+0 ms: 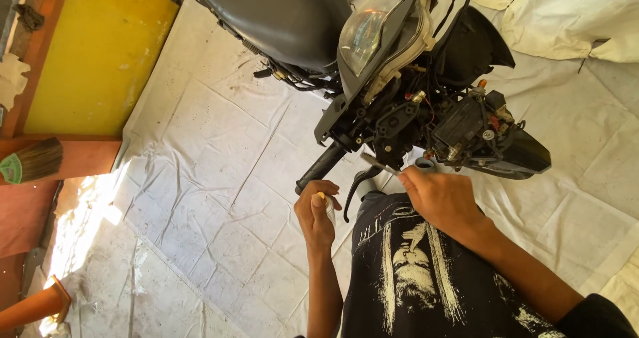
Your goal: The person uses a screwdriver to loosen and remove screws from the handlebar and headlight assembly of a motorcycle. They then detach the headlight unit from the front frame, handling the exposed wiring and components.
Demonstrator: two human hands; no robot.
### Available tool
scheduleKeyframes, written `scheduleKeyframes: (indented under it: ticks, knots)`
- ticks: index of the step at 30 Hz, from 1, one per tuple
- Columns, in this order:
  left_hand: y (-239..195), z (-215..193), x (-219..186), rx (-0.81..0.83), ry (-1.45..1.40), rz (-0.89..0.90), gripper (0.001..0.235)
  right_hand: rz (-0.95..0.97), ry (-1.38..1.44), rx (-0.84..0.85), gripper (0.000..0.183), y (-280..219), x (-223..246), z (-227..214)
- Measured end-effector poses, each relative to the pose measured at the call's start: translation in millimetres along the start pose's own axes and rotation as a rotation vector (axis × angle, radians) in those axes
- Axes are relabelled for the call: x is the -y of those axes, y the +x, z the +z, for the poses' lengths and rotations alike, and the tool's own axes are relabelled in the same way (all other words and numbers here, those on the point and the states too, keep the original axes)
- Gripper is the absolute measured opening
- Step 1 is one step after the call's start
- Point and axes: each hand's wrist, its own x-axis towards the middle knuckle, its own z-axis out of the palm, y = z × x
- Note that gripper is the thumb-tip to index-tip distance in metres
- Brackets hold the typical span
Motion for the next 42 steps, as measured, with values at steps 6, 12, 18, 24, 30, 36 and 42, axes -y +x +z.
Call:
scheduleKeyframes:
  ticks: [6,12,18,24,30,36,42]
  knots:
    - [-6.3,4.2,5.7,-0.177,-0.182,-0.065,0.083,0.037,-0.095,-0.076,0.021,5.1,-15.8,-26.9]
    - [-6.6,10.3,13.3,-0.168,-0.101,-0.092,0.088,0.041,-0.177,-0.077,0.012,12.9,-35.5,-17.4]
    - [-2.4,-2.6,15.5,-0.076,-0.068,-0.141,0.09,0.024,-0.093,-0.063,0.019,22.3,-30.1,-7.3]
    - [-2.9,-9.2,10.9,-0.035,-0.059,-0.171,0.082,0.121,0.061,0.022,0.023,-8.3,-63.8,-15.1]
    - [-0.7,-4.6,4.9,-0.062,-0.032,-0.174,0.071,0.103,0.104,-0.052,0.022,1.9,-41.0,10.8]
    - [-2.4,-0.5,11.9,-0.057,-0.027,-0.183,0.067,0.115,0.017,-0.016,0.026,8.1,-49.9,-7.1]
    - [-0.4,-7.1,5.3,-0.009,-0.022,-0.165,0.069,0.153,-0.015,0.057,0.025,-9.4,-65.8,-16.7]
